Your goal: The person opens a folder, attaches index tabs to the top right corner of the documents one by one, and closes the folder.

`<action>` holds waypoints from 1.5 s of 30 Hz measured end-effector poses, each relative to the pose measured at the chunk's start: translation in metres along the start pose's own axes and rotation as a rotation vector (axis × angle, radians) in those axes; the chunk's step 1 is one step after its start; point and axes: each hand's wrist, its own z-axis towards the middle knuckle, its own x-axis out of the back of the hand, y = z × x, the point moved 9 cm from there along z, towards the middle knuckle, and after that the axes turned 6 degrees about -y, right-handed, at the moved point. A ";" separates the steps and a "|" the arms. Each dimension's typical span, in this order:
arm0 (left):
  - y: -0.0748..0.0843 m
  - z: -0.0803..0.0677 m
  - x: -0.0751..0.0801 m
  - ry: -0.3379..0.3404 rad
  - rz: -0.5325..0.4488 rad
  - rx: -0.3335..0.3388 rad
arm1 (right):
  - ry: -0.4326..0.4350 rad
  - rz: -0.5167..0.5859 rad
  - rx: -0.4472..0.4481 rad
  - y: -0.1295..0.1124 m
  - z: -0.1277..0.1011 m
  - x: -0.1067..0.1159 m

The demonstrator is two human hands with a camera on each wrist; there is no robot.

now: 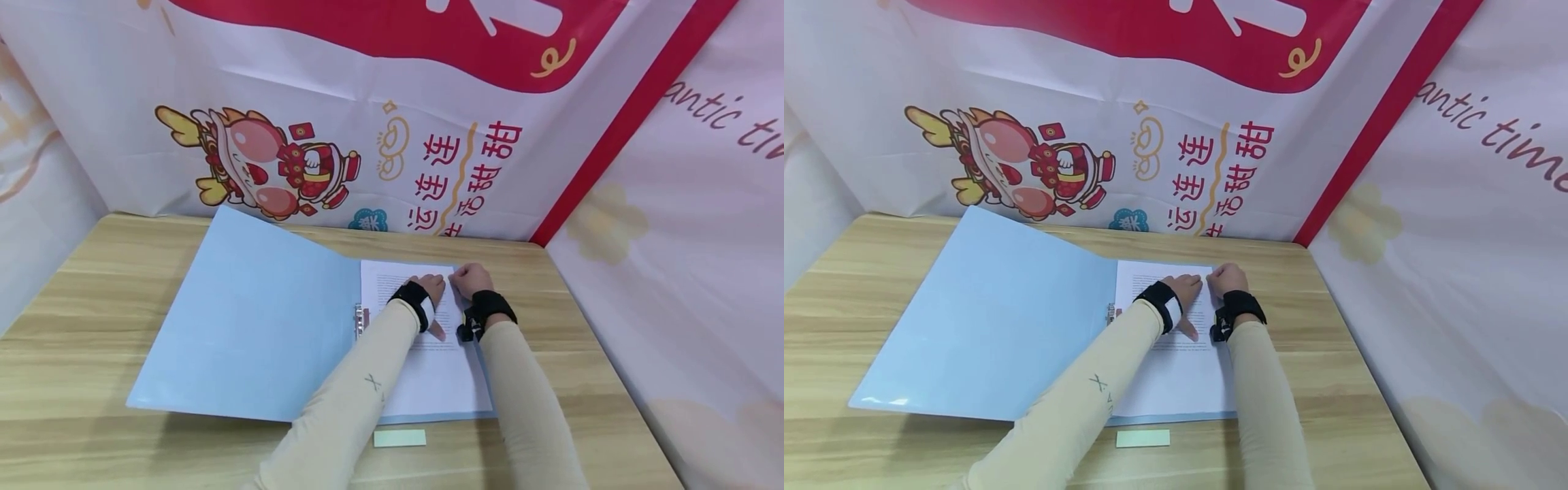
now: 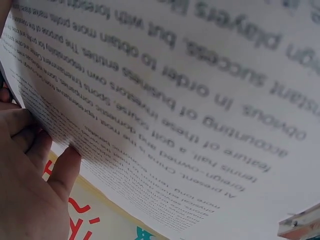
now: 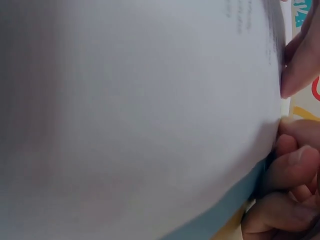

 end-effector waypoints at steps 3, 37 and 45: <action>-0.001 0.000 0.001 0.019 -0.008 0.003 | -0.034 0.003 0.013 -0.002 -0.003 0.001; -0.002 0.002 -0.002 0.011 0.003 -0.002 | 0.026 -0.044 -0.005 -0.005 -0.007 0.005; -0.004 0.002 -0.005 -0.002 0.002 -0.012 | 0.102 -0.054 -0.028 0.001 -0.007 0.011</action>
